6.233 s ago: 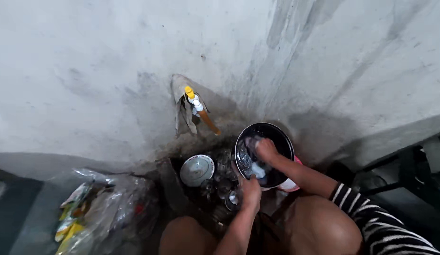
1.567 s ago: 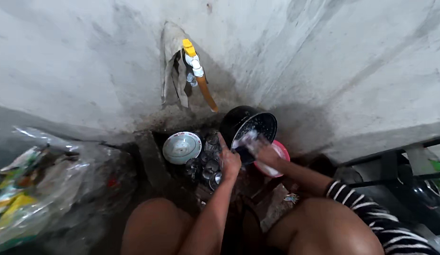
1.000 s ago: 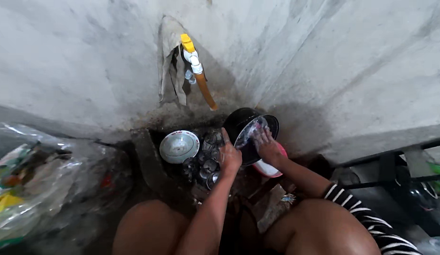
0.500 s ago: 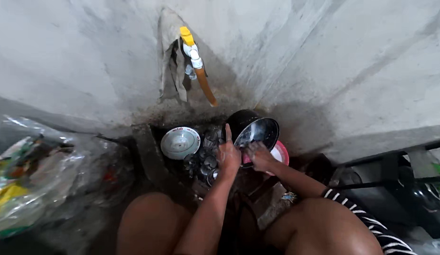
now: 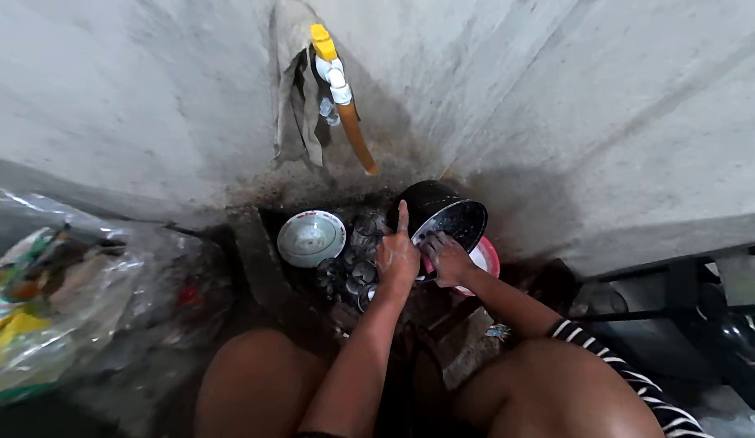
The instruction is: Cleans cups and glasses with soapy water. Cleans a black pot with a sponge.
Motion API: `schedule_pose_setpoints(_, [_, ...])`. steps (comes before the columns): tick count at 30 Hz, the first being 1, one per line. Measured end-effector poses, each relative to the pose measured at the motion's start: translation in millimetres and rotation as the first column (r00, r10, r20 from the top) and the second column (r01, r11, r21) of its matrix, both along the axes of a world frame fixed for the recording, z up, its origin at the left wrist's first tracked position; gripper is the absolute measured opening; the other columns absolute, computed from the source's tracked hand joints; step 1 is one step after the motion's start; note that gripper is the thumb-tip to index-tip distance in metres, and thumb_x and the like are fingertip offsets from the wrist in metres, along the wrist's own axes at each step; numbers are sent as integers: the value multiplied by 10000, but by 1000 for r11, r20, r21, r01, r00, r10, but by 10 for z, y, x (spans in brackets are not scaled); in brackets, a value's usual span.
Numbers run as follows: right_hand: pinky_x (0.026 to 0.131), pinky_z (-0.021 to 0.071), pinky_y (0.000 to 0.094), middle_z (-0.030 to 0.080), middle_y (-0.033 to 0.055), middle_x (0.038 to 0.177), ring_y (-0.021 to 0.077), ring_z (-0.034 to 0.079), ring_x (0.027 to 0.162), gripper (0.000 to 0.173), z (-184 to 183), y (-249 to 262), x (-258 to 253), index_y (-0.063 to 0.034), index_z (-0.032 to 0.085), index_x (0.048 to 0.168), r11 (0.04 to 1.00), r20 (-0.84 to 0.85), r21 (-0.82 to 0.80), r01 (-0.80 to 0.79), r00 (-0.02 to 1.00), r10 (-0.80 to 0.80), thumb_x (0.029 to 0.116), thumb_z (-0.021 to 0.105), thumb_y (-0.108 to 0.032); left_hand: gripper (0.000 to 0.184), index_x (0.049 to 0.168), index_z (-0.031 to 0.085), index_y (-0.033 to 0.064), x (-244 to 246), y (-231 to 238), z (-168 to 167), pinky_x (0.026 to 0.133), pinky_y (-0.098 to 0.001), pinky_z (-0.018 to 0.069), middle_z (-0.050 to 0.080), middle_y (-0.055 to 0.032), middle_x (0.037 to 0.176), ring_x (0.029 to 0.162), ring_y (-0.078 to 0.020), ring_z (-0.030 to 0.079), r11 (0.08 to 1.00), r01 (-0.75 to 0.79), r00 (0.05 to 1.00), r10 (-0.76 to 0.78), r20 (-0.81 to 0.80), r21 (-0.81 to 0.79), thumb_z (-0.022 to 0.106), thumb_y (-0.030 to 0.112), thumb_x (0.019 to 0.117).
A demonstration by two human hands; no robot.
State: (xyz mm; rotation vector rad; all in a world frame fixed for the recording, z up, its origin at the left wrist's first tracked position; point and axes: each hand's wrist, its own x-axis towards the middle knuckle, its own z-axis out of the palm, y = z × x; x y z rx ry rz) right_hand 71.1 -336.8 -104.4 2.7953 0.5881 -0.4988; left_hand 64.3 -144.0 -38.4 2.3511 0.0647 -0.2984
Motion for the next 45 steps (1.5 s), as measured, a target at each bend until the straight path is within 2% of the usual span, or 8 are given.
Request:
schedule_pose_setpoints(4, [1099,431,560,652,170,1325,367,577,1288,556,10,-37,-69,-21,631,1284,988,135,11,-155,979,152,821,721,-314,868,1656,71,376,3,18,-17,853,-534,566,686,-242,1151,954,-391,710,999,6,1000,-6,-1,34,574,152,985])
schedule_pose_setpoints(9, [1251,97,647,356,176,1636,407,263,1536,967,-89,-46,48,-125,405,1569,998,54,-14,59,997,-58,714,809,-330,935,1645,32,428,85,17,75,833,-540,570,669,-249,1143,955,-400,697,997,61,998,-59,-39,43,608,151,963])
schedule_pose_setpoints(13, [1063,520,497,661,159,1334,352,569,1338,313,-167,-117,-61,-50,677,1236,979,374,164,-120,926,50,954,575,-141,779,1619,234,452,128,98,137,809,-584,556,699,-228,1120,916,-406,703,999,-49,996,48,82,16,634,248,983])
schedule_pose_setpoints(18, [872,618,419,730,144,1124,302,706,1089,171,-51,119,-101,-52,735,1070,866,621,421,-270,781,-58,963,621,-121,779,1634,251,160,-14,-197,-327,1088,-545,471,453,-180,1557,1343,-346,544,828,-293,922,377,90,-478,648,197,964])
schedule_pose_setpoints(28, [1287,143,572,428,155,1613,335,317,1540,436,215,-449,51,-13,536,1468,979,114,27,-200,974,195,1076,442,-179,711,1640,199,97,-208,-128,-480,1095,-521,451,600,-253,1373,1276,-385,588,896,-358,927,308,-213,-263,556,185,1031])
schedule_pose_setpoints(33, [1280,154,586,222,267,1676,413,151,1580,640,146,-154,-30,63,355,1556,994,96,-11,109,990,-108,986,563,-142,766,1657,168,172,-121,-169,-403,1029,-509,500,667,-213,1275,1169,-354,656,895,-340,938,300,-174,-289,581,173,1012])
schedule_pose_setpoints(39, [1172,404,520,526,124,1523,287,504,1404,735,83,182,-321,-88,522,1481,843,-172,513,160,982,-82,803,785,-189,811,1656,166,164,-146,-263,-392,1007,-516,512,698,-205,1193,1125,-345,677,918,-301,946,253,-203,-259,608,178,976])
schedule_pose_setpoints(45, [1207,223,614,529,60,1522,316,385,1474,548,334,-369,-8,-237,549,1472,998,37,-2,-63,997,63,947,545,-393,821,1665,125,248,-124,-129,-393,956,-499,536,713,-210,1100,1033,-349,699,940,-267,961,245,-125,-212,586,145,993])
